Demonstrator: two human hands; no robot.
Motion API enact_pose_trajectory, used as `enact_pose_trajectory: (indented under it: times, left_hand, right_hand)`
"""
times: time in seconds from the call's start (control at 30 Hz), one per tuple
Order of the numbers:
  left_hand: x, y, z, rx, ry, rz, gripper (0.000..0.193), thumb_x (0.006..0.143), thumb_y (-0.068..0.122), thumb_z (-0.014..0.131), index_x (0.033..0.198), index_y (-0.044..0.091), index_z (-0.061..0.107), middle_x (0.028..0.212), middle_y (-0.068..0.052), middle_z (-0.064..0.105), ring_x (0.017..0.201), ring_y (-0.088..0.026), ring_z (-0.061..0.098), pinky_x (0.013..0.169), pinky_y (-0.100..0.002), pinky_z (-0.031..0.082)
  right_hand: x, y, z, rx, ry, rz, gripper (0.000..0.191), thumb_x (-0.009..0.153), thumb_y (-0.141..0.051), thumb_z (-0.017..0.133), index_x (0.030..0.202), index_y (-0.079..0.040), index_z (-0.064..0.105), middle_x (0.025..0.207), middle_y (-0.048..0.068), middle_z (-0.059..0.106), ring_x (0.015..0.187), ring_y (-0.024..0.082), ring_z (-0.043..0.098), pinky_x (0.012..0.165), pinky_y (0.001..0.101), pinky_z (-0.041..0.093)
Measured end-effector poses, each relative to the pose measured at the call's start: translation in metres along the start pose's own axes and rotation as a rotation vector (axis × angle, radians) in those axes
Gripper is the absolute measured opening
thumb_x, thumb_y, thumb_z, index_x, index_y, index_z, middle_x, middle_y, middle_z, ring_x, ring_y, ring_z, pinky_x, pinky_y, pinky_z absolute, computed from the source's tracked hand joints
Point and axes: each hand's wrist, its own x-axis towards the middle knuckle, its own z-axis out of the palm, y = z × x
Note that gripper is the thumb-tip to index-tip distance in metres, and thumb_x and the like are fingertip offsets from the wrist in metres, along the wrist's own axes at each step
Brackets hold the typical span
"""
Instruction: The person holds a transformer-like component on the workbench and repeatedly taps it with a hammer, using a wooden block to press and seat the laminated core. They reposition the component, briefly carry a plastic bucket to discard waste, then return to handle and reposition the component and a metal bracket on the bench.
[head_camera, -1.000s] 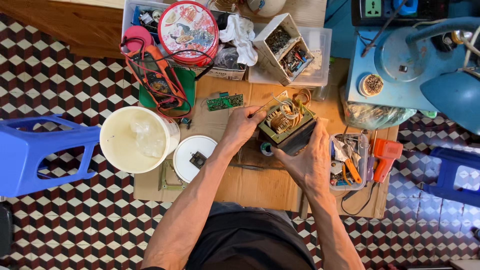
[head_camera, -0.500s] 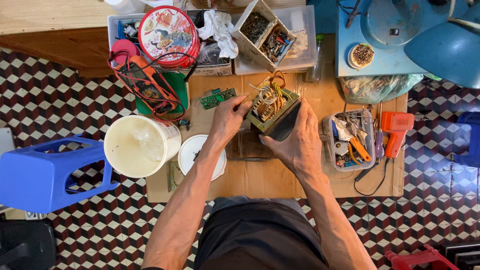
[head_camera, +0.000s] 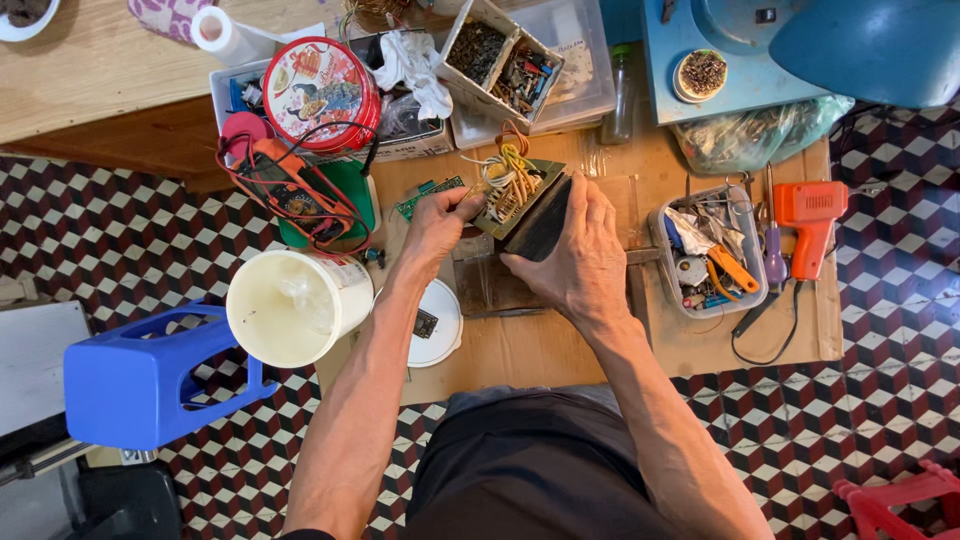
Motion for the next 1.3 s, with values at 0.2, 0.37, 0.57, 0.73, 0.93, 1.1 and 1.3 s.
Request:
enact_pose_trajectory:
  times: [0.2,0.37,0.57,0.73,0.93,1.1,1.3]
  left_hand:
    - [0.001,-0.007,-0.002,0.025,0.005,0.004,0.026,0.099,0.024,0.067,0.104,0.001,0.077,0.084,0.003,0.068,0.076,-0.005,0.055,0.069,-0.024,0.045]
    - [-0.006,-0.009,0.002,0.012,0.073,0.023,0.027,0.098,0.025,0.067,0.103,0.001,0.078,0.086,0.003,0.07,0.077,-0.005,0.055,0.07,-0.024,0.046]
    - [-0.016,-0.006,0.016,0.063,0.199,0.076,0.028,0.096,0.025,0.066,0.111,0.003,0.075,0.088,0.003,0.074,0.078,-0.006,0.061,0.072,-0.024,0.05]
    - [-0.008,-0.007,0.014,0.065,0.087,0.056,0.033,0.102,0.028,0.063,0.117,0.0,0.074,0.097,-0.004,0.071,0.085,-0.008,0.059,0.077,-0.026,0.049]
    - [-0.003,-0.005,0.017,-0.31,-0.079,-0.128,0.043,0.1,0.032,0.058,0.134,0.006,0.061,0.115,-0.004,0.074,0.1,-0.013,0.071,0.093,-0.03,0.056]
    - [-0.008,-0.004,0.027,-0.419,-0.085,-0.056,0.044,0.101,0.033,0.057,0.133,0.003,0.063,0.114,-0.005,0.073,0.1,-0.015,0.071,0.094,-0.036,0.058]
    - [-0.003,-0.003,0.021,-0.424,-0.1,-0.078,0.041,0.098,0.032,0.057,0.13,0.008,0.065,0.114,-0.002,0.072,0.104,-0.012,0.067,0.095,-0.035,0.054]
  right_hand:
    - [-0.001,-0.002,-0.001,0.017,0.002,0.007,0.121,0.06,-0.039,0.097,0.15,0.003,0.028,0.14,0.026,0.047,0.129,0.045,0.048,0.102,0.0495,0.047]
    - [-0.003,0.002,0.004,0.026,0.022,-0.009,0.122,0.058,-0.037,0.098,0.149,0.004,0.028,0.141,0.028,0.045,0.13,0.046,0.047,0.104,0.0497,0.047]
    - [-0.004,0.006,0.007,0.04,0.023,-0.006,0.122,0.057,-0.037,0.098,0.149,0.004,0.028,0.141,0.028,0.045,0.129,0.047,0.047,0.104,0.05,0.047]
    - [-0.004,0.008,0.001,0.074,0.004,0.031,0.119,0.06,-0.037,0.097,0.149,0.002,0.028,0.142,0.026,0.045,0.132,0.044,0.047,0.105,0.0487,0.046]
    - [-0.001,0.011,-0.005,0.076,-0.037,0.066,0.12,0.06,-0.037,0.096,0.15,0.002,0.027,0.144,0.025,0.044,0.135,0.043,0.044,0.106,0.0482,0.044]
    - [0.004,0.011,-0.008,0.071,-0.033,0.033,0.119,0.062,-0.037,0.095,0.151,0.002,0.027,0.145,0.024,0.045,0.137,0.041,0.044,0.109,0.0466,0.043]
    - [0.014,0.008,-0.011,0.022,-0.061,0.047,0.12,0.06,-0.038,0.096,0.15,0.004,0.028,0.143,0.026,0.046,0.136,0.042,0.043,0.109,0.0468,0.041]
